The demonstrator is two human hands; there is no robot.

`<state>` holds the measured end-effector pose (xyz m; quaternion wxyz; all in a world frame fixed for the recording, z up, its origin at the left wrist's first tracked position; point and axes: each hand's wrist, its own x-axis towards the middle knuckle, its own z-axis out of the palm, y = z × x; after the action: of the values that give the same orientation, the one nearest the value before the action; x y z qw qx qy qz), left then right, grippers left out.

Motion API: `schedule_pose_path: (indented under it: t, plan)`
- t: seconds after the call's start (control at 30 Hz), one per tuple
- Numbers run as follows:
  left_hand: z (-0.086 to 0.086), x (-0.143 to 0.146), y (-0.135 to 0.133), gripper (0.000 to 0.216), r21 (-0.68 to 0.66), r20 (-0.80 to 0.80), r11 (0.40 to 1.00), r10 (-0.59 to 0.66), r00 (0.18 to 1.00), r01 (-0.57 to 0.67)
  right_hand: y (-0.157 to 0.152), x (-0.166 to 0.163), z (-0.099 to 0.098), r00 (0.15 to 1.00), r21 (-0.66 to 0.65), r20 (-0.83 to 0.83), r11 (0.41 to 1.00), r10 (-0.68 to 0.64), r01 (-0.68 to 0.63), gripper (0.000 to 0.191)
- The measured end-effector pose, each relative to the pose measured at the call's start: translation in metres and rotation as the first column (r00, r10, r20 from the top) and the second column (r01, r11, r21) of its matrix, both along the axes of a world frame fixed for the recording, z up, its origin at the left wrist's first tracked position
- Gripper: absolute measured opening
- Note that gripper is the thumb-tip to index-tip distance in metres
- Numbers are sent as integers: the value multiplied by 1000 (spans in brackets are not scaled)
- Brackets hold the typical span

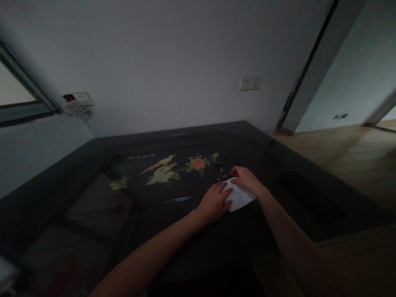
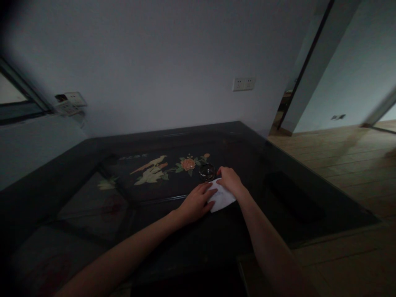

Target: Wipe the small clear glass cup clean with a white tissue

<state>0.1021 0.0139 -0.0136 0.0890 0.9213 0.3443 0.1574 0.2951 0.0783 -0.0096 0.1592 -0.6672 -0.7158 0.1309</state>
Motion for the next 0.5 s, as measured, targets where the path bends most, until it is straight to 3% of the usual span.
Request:
schedule_pose_path:
  t: [0.3,0.5]
  plan:
    - [-8,1,-2,44,35,20,999,-6,1000,5,-6,0,5,999,7,44,1000,26,-27,11]
    - [5,-4,0,42,7,96,1000,-6,995,6,-14,5,22,999,86,39,996,-26,22,13]
